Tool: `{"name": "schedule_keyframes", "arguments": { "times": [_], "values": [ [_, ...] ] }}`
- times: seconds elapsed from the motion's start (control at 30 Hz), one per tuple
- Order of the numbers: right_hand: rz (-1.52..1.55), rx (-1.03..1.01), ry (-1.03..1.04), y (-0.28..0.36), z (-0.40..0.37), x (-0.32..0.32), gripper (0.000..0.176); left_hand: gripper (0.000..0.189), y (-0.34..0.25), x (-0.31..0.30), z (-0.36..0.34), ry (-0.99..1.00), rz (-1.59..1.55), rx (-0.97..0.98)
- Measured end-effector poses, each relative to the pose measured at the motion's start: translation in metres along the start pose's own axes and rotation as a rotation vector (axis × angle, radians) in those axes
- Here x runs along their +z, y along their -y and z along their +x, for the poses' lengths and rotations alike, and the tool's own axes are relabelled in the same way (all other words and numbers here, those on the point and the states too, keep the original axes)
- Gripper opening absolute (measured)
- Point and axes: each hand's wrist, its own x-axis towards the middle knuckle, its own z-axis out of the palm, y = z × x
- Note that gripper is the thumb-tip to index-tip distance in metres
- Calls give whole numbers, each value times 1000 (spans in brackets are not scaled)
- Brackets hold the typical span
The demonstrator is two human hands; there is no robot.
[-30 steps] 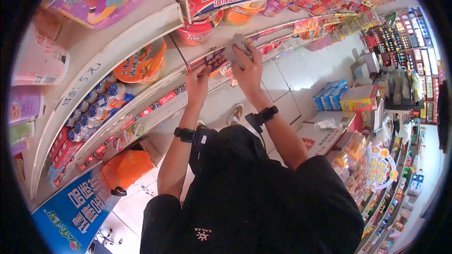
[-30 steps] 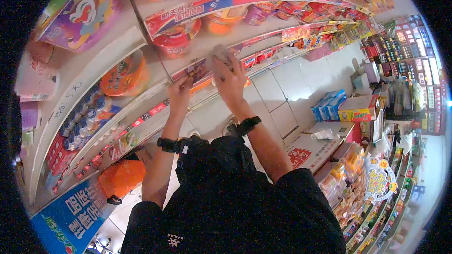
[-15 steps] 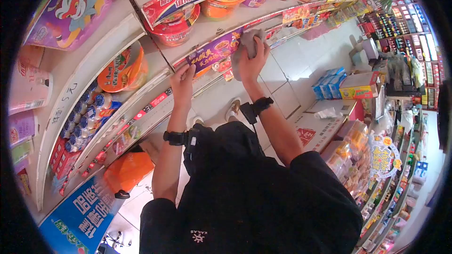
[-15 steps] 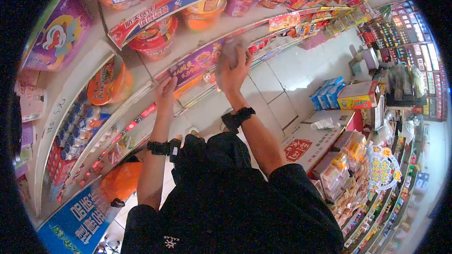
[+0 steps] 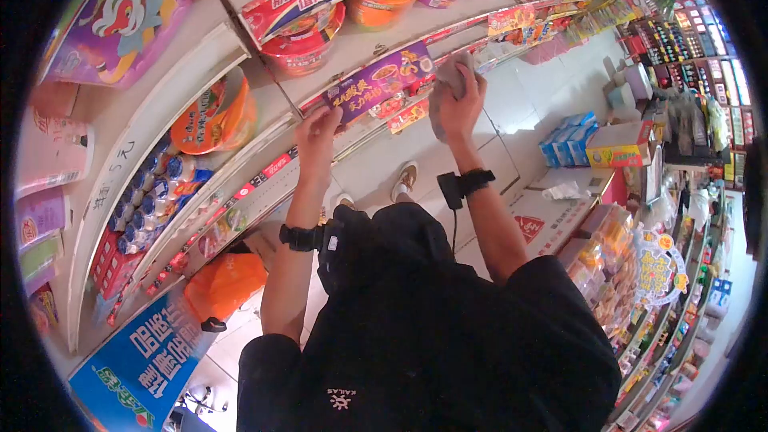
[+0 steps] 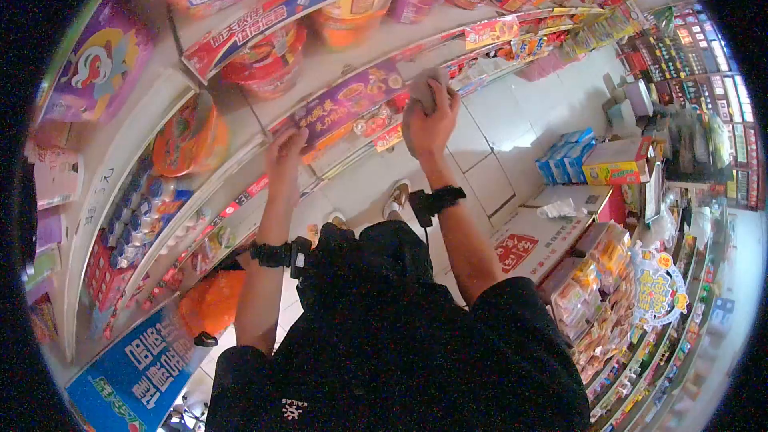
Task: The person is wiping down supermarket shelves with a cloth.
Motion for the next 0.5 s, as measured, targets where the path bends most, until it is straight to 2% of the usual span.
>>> {"name": "schedule_keyframes", "arguments": {
  "times": [0.07, 0.1, 0.13, 0.17, 0.2, 0.27, 0.3, 0.37, 0.4, 0.47, 0.5],
  "values": [
    [-37, -19, 23, -10, -16, -7, 51, 39, -19, 1, -6, 172, -174, -52],
    [-1, -26, 187, 5, -28, -17, 51, 39, -29, -2, -5, 167, -169, -56],
    [35, -30, 350, 13, -38, -23, 50, 40, -39, -3, -3, 252, -264, -58],
    [47, -163, 435, 9, -50, -17, 53, 41, -49, -5, -2, 339, -357, -65],
    [46, -143, 433, 19, -59, -13, 53, 41, -58, -8, 0, 344, -346, -81],
    [31, -336, 504, 58, -71, -5, 56, 46, -74, -18, 9, 408, -423, -68],
    [52, -366, 498, 73, -75, 2, 56, 46, -74, -22, 13, 417, -414, -85],
    [71, -393, 485, 100, -77, 19, 57, 52, -76, -27, 22, 361, -76, 33],
    [89, -384, 467, 113, -77, 27, 58, 52, -74, -28, 22, 367, -73, 30],
    [108, -378, 446, 126, -83, 39, 58, 54, -72, -30, 22, 330, 37, 199],
    [97, -370, 428, 131, -85, 45, 59, 54, -76, -28, 21, 332, 38, 202]
  ]
}}
